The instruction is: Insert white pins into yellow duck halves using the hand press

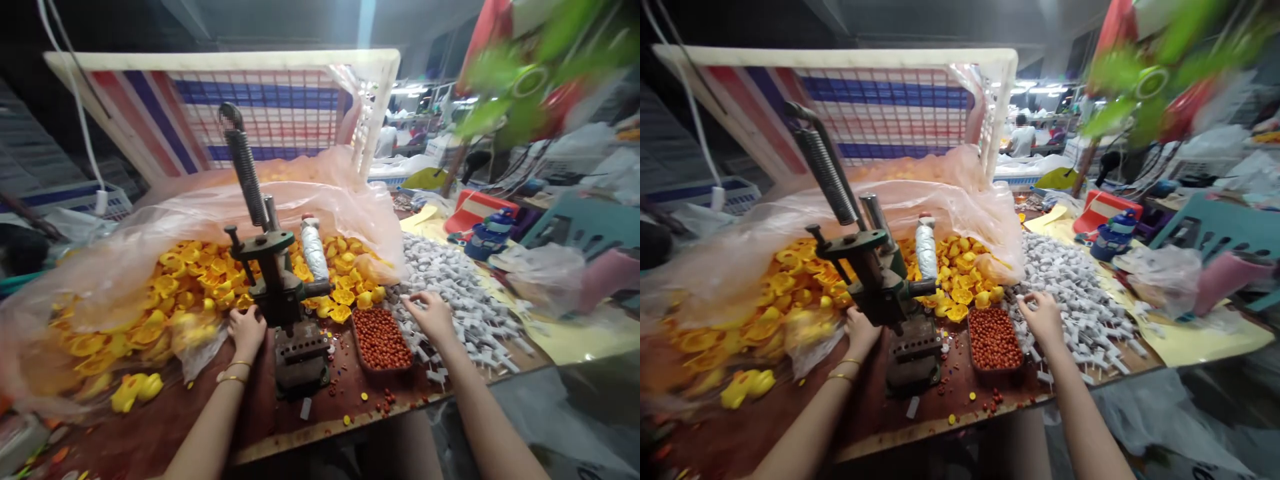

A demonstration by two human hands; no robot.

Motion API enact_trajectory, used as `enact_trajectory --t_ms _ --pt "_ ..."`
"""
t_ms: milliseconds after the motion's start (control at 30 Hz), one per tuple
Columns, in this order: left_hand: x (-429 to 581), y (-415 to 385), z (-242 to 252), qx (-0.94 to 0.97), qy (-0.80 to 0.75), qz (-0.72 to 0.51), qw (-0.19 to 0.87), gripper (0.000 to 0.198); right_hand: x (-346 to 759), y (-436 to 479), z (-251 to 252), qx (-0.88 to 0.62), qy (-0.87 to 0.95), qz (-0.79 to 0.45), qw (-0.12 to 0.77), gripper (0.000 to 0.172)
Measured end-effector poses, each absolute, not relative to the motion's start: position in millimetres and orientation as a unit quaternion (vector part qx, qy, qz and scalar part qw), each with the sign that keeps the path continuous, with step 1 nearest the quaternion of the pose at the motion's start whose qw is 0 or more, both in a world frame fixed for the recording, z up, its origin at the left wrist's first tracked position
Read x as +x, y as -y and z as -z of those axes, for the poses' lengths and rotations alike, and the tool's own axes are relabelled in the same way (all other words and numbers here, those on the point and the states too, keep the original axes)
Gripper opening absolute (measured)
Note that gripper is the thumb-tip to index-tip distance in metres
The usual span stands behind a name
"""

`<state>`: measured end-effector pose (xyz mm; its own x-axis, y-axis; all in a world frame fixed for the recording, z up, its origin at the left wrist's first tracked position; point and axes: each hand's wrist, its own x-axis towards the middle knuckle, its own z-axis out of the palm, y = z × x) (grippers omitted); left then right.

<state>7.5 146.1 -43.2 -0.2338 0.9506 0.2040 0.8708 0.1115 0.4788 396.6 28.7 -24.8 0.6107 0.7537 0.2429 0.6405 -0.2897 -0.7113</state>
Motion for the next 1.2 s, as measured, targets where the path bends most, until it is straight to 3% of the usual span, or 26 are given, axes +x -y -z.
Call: enact_trajectory --t_ms 67,133,300,567,700,833,933,1000,1200 --pt "4 -144 48 0.605 -0.746 -0.268 0.072 0.023 385 -21 23 -0.712 0.393 -0.213 0.542 0.035" --pt "-1 -143 51 0.603 -0.74 -0.287 0.077 0.017 366 -12 20 -0.623 0.331 -0.366 0.607 0.042" --pt "-23 -134 56 0.603 -0.698 -0.368 0.12 0.016 312 -2 16 -0.486 0.245 -0.581 0.605 0.041" --pt "-38 -65 66 0.545 -0.61 -0.526 0.231 0.035 276 -1 3 -0.384 0.195 -0.695 0.575 0.047" --pt "-16 -16 59 0.631 -0.561 -0.504 0.185 0.025 238 10 2 -0.453 0.359 -0.593 0.561 0.031" --pt "6 5 45 0.713 -0.484 -0.483 0.154 0.033 193 21 11 -0.471 0.627 -0.305 0.54 0.006" --pt "12 6 39 0.745 -0.463 -0.463 0.126 0.036 176 22 18 -0.478 0.734 -0.108 0.47 0.016" --pt "12 4 38 0.762 -0.444 -0.46 0.103 0.039 172 21 19 -0.491 0.765 -0.063 0.412 0.018" --pt "12 1 39 0.777 -0.407 -0.471 0.091 0.049 164 20 7 -0.517 0.788 -0.09 0.321 0.022"
